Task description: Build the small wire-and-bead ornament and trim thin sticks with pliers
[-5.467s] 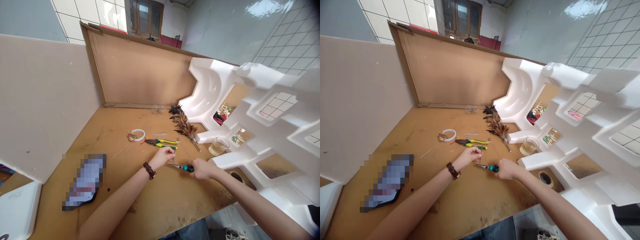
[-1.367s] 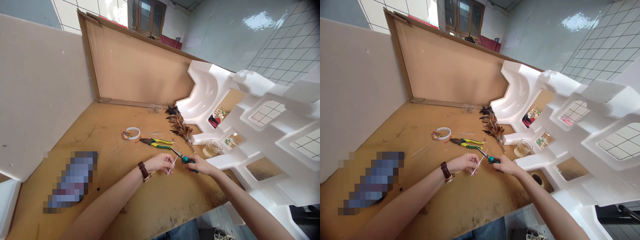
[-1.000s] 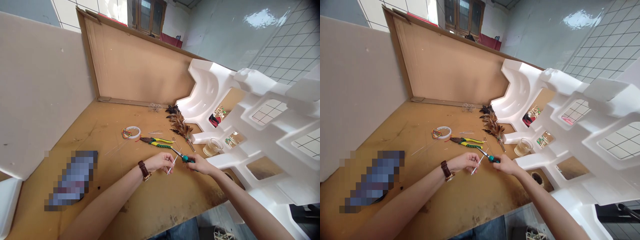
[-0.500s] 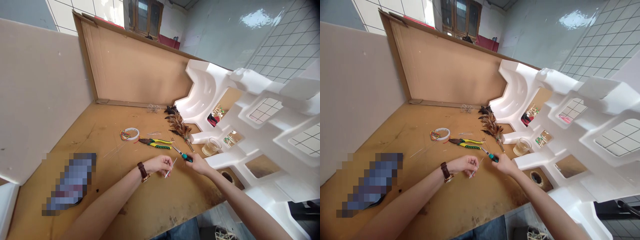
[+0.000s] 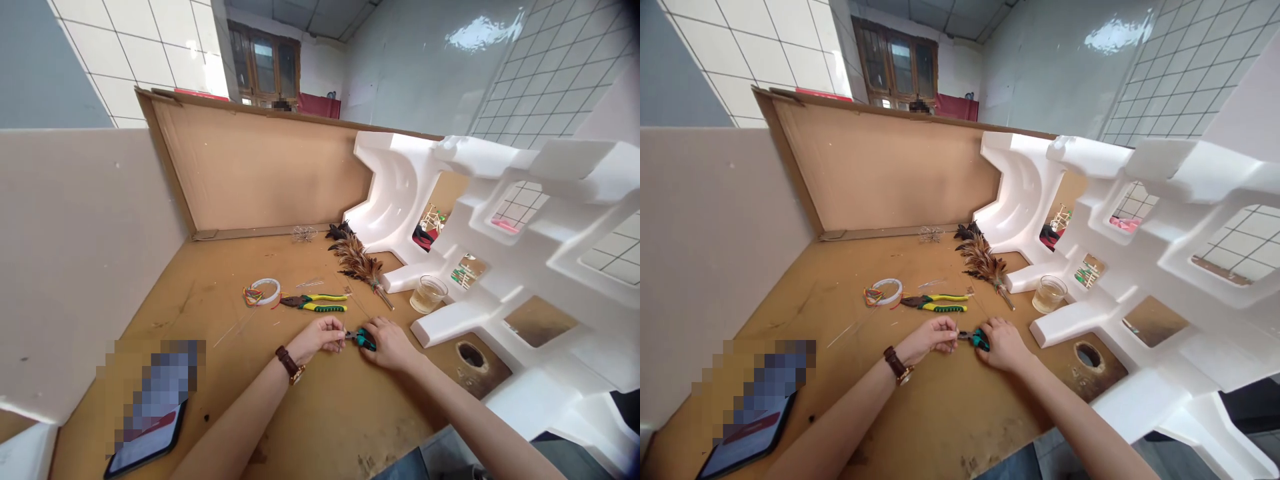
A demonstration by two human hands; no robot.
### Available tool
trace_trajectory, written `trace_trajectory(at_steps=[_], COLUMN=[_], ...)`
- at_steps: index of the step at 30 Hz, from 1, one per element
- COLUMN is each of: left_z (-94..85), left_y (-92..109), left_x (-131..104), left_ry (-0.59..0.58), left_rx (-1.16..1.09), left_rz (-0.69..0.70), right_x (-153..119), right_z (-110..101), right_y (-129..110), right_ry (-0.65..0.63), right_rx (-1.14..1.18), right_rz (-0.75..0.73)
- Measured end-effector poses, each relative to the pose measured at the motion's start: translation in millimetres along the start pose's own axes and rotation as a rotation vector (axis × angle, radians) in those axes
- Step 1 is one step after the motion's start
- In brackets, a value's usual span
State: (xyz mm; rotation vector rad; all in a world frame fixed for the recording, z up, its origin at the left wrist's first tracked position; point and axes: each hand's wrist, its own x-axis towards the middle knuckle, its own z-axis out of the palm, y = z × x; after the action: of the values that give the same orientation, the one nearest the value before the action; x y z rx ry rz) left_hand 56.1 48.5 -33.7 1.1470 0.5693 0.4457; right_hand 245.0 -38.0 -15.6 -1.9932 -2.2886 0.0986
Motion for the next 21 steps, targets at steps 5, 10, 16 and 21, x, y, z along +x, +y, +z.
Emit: trace_trajectory(at_steps=[5, 10, 16, 21], left_z=[-13.9, -57.2, -99.6, -109.4], left_y=[8, 29, 72, 76], left_x=[0, 15, 67, 106], left_ry=[0.147, 0.443, 0.562, 0.513], left_rx=[0.121, 0.761, 1.379, 1.57], left_rz=[0.057, 0.212, 0.171, 0.039], right_x=[-3, -8, -8, -8], right_z=[15, 30, 31, 30], right_y=[1, 5, 11, 14], right_ry=[0.138, 0.25, 0.264, 0.254], right_rx=[0.085, 0.16, 0.229, 0.248], right_rz=[-0.053, -0.052, -0.067, -0.066])
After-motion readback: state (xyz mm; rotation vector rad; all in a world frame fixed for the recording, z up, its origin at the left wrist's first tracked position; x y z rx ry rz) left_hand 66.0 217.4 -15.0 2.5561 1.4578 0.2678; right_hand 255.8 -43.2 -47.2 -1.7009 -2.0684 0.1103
